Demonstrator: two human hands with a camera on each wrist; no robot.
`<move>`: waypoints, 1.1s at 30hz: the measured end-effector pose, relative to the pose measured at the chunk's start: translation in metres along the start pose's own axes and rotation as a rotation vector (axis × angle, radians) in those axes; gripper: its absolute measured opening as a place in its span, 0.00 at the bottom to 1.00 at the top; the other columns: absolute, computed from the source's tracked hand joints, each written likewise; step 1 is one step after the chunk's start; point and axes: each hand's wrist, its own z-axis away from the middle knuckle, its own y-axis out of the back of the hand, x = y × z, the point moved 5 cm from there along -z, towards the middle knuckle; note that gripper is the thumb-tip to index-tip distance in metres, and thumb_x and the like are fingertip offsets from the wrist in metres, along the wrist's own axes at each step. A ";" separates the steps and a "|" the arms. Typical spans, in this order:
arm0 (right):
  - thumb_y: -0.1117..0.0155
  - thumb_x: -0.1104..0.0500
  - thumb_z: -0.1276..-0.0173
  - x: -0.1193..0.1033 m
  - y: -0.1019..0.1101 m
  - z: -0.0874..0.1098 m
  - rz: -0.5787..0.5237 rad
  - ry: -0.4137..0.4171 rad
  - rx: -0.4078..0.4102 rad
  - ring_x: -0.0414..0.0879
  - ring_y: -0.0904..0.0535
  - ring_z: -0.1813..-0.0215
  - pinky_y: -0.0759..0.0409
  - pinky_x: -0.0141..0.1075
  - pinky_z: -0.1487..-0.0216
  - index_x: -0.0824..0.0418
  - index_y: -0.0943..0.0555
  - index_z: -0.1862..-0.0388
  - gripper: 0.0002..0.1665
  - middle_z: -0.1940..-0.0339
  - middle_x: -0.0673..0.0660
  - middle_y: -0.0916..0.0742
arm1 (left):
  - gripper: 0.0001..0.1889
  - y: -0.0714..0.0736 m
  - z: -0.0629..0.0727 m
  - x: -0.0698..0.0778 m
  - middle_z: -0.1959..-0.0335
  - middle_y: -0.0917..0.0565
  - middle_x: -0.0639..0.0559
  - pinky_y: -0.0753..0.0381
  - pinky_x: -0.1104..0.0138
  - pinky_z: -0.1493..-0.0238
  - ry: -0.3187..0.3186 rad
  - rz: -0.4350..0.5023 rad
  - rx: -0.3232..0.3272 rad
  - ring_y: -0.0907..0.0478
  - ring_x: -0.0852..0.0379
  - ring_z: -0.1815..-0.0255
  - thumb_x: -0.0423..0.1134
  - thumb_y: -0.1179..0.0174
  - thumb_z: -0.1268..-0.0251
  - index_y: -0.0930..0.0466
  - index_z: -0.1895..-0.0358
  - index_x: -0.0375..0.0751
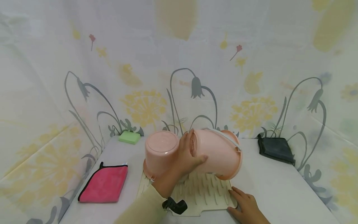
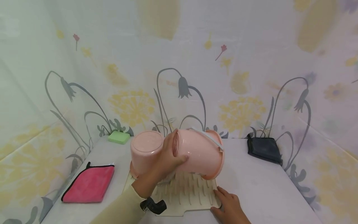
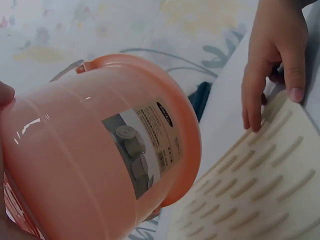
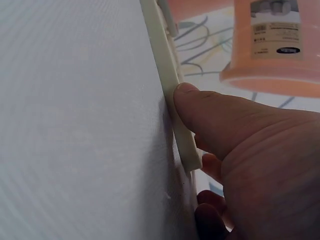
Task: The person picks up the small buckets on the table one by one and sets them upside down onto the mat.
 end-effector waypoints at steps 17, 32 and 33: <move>0.23 0.44 0.35 0.003 0.001 0.004 -0.082 -0.014 0.002 0.64 0.24 0.32 0.28 0.58 0.38 0.65 0.22 0.29 0.41 0.27 0.67 0.22 | 0.58 -0.005 -0.046 0.021 0.12 0.55 0.50 0.33 0.29 0.34 -0.025 -0.374 -0.183 0.53 0.33 0.16 0.61 0.28 0.50 0.53 0.15 0.71; 0.22 0.44 0.38 0.004 -0.001 0.003 -0.079 -0.065 0.008 0.60 0.24 0.33 0.28 0.55 0.38 0.63 0.21 0.30 0.42 0.27 0.64 0.21 | 0.57 -0.011 -0.062 0.018 0.11 0.60 0.53 0.33 0.26 0.38 0.024 -0.674 -0.282 0.52 0.29 0.17 0.69 0.31 0.49 0.57 0.17 0.81; 0.22 0.44 0.38 0.004 0.000 0.003 -0.073 -0.064 0.009 0.61 0.24 0.33 0.28 0.55 0.38 0.63 0.21 0.30 0.41 0.27 0.64 0.21 | 0.57 -0.011 -0.062 0.018 0.11 0.60 0.53 0.34 0.26 0.38 0.026 -0.684 -0.292 0.52 0.29 0.17 0.69 0.31 0.49 0.57 0.17 0.82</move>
